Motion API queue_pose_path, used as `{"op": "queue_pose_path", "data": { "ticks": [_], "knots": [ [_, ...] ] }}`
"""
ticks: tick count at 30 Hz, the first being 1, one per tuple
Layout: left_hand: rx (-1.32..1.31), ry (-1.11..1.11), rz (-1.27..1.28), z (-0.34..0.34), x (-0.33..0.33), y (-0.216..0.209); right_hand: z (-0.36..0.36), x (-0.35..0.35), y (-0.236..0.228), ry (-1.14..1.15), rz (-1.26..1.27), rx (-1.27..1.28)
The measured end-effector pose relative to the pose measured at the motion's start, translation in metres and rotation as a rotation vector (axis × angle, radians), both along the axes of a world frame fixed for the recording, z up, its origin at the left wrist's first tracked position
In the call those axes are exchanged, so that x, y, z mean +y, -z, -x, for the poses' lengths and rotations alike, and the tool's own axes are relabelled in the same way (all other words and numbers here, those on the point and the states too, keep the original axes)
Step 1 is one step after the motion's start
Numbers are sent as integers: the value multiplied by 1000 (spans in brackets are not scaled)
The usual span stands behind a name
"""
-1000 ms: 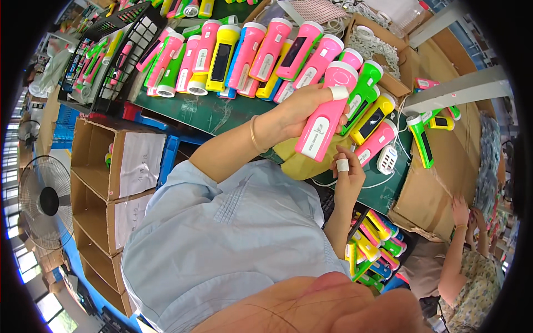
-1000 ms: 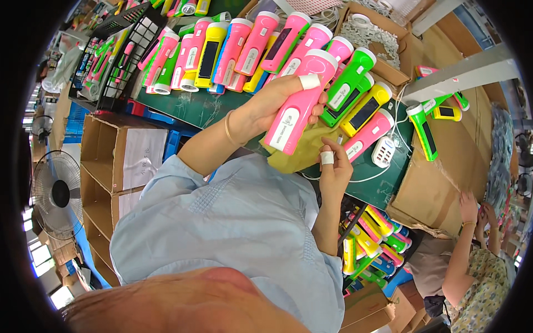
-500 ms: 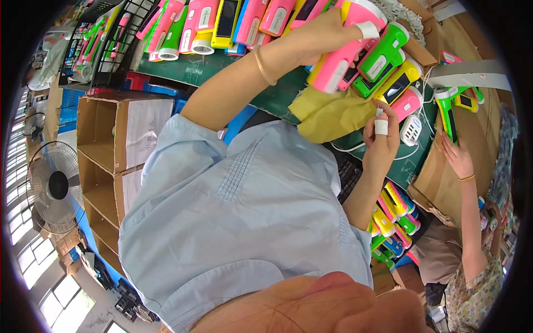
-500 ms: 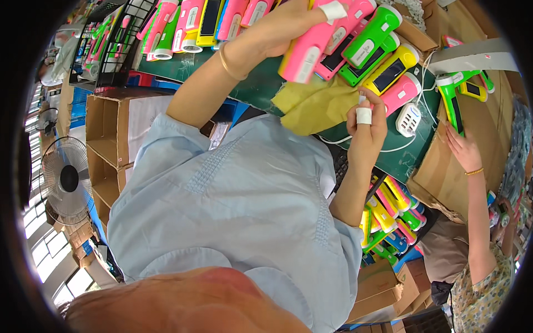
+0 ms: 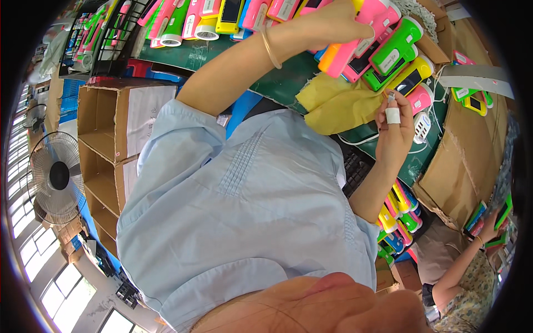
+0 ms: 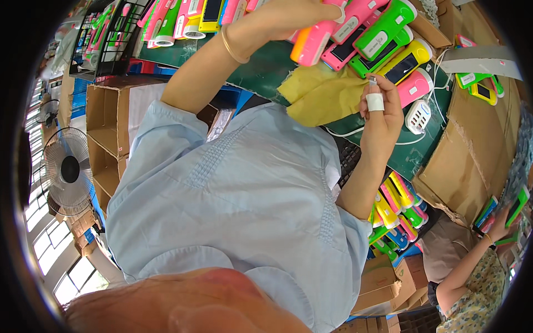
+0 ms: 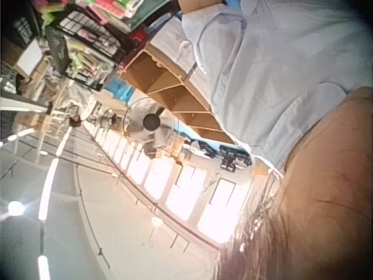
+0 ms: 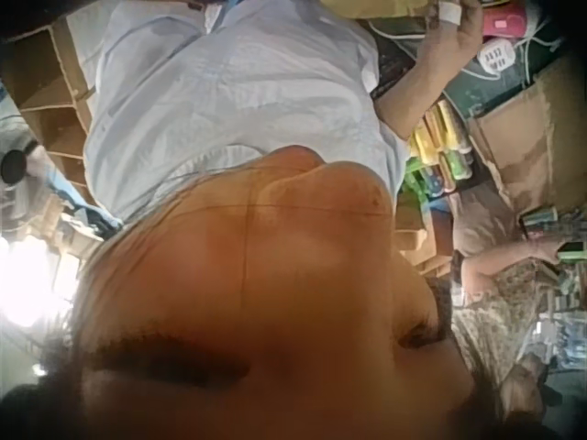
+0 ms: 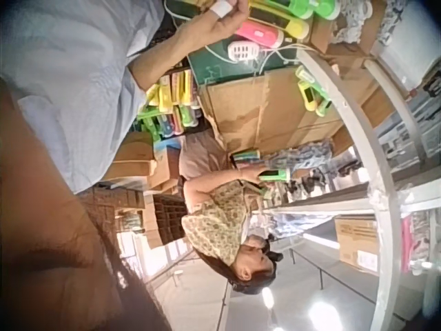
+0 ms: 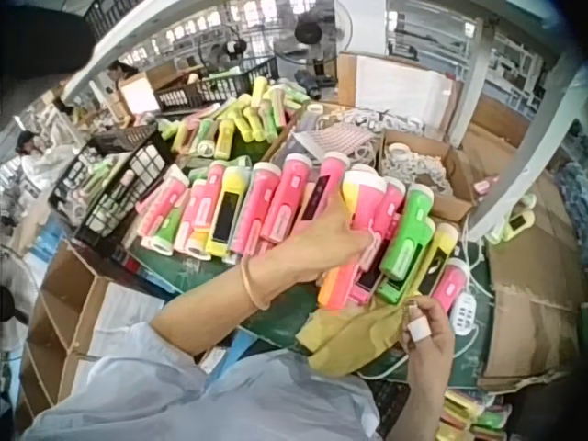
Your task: The recorder is testing the functionality of various colored plastic flashlights and wiping them with a cloth.
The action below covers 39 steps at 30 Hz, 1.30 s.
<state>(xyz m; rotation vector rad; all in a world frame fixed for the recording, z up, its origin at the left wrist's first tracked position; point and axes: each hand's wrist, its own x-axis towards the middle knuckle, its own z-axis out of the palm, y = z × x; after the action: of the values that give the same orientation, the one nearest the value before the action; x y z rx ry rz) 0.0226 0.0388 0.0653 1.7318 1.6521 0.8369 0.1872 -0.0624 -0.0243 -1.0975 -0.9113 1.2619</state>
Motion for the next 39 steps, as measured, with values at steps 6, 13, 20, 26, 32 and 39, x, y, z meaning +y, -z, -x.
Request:
{"op": "queue_pose_path", "data": {
  "ticks": [6, 13, 20, 26, 32, 39],
  "knots": [
    [122, 129, -516, 20, 24, 25, -2, 16, -8, 23, 72, 34],
    [114, 127, -368, 22, 52, 39, 13, 39, -6, -20, -7, -3],
    [98, 21, -333, 10, 41, 10, 26, 43, -6, 8, -18, -85],
    [-1092, 441, 453, 27, 47, 31, 34, 46, -18, 125, -153, -251],
    [-1087, 449, 236, 13, 16, 53, 47, 45, -30, 222, -694, -1155],
    [-1317, 581, 102, 29, -2, 52, 50, 12, -77, -503, -468, -598]
  ]
}}
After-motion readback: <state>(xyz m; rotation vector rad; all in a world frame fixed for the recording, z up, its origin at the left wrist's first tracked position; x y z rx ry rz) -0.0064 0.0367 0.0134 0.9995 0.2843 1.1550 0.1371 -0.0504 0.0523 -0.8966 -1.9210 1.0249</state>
